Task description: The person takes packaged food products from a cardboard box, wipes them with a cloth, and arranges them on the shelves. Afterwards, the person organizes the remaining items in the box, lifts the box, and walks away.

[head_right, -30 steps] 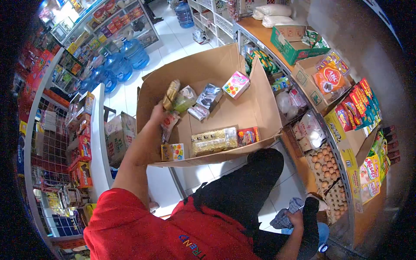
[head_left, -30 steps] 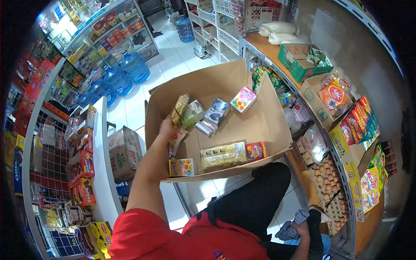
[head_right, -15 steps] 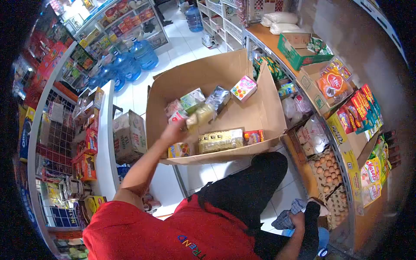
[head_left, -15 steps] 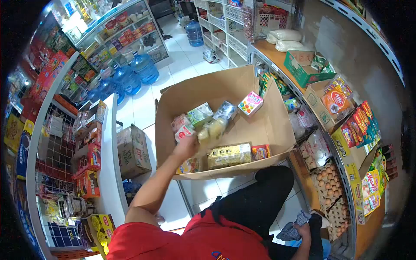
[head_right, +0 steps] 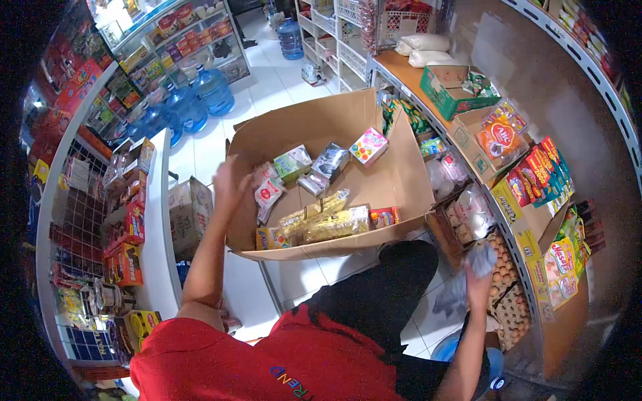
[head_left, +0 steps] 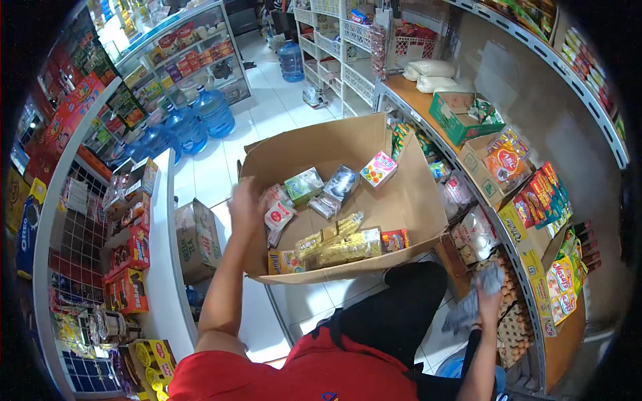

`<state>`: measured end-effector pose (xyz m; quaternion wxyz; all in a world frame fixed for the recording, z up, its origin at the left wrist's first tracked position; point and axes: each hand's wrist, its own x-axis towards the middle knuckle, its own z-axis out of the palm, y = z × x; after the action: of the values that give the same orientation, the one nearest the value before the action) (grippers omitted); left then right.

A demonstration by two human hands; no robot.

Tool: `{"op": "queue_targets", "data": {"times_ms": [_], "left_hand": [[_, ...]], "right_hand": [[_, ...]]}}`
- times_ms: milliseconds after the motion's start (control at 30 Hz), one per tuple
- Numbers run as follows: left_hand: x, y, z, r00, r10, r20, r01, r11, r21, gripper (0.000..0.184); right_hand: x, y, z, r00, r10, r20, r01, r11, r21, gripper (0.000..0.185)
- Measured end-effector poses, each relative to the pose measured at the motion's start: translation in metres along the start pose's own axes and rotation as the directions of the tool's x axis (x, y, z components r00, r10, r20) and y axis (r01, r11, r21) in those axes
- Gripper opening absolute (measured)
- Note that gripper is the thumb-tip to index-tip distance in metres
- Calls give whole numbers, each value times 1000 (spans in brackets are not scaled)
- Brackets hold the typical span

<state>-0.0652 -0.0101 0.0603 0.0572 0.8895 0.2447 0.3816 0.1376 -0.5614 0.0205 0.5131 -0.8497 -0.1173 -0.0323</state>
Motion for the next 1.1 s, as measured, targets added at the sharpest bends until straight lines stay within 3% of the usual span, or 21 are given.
{"op": "queue_targets", "data": {"times_ms": [33,100,167,200,267,300,367,467,533,633,700,800,867,900,967,1000,1067,1100], "left_hand": [[-4,-16,-2,997,-73,19,72,997,38,54],[-19,-44,2,989,-141,35,138,988,69,55],[-43,-57,8,900,-382,210,416,897,-150,55],[-54,-61,8,901,-382,207,416,895,-160,55],[-72,-63,9,803,-410,432,522,833,-181,46],[-76,-59,9,805,-409,431,523,832,-186,46],[-82,-46,8,777,-492,393,562,823,-80,38],[-79,-34,6,703,-581,410,657,752,-62,33],[-72,-27,4,691,-601,402,668,743,-37,33],[-60,-19,11,696,-586,415,644,765,1,34],[-57,-21,23,703,-566,431,600,797,68,34],[-43,-6,23,710,-540,453,588,808,42,34],[-44,-14,30,722,-528,448,587,810,9,34],[-42,-14,31,737,-517,435,570,822,13,33],[-53,-32,37,744,-522,417,564,825,26,32],[-66,-56,47,777,-486,400,542,840,-33,33],[-72,-60,52,803,-464,373,528,845,-86,33],[-66,-46,40,762,-501,409,549,836,1,34]], "right_hand": [[15,-30,10,999,-49,22,49,998,-39,45],[36,-85,29,996,77,43,-65,970,-234,50],[55,-128,51,958,254,131,-189,906,-378,67],[64,-124,65,975,187,118,-128,913,-388,73],[83,-118,89,919,302,254,-134,845,-518,72],[81,-113,103,945,198,260,-47,869,-492,59],[86,-73,134,955,162,248,-22,874,-486,53],[84,-51,144,950,83,301,72,879,-470,48],[86,-38,145,934,28,357,146,880,-452,48],[87,-35,140,962,-66,265,174,896,-409,44],[69,-88,126,944,118,307,18,913,-407,39],[63,-126,114,927,197,319,-69,926,-371,36],[71,-143,109,860,393,324,-160,812,-561,41],[79,-141,107,862,385,330,-149,815,-560,41],[92,-129,103,851,54,522,124,946,-300,49],[104,-114,107,844,52,534,131,945,-298,49],[136,-81,119,787,177,591,-101,982,-159,47],[152,-102,117,756,256,602,-63,944,-323,57]]}}
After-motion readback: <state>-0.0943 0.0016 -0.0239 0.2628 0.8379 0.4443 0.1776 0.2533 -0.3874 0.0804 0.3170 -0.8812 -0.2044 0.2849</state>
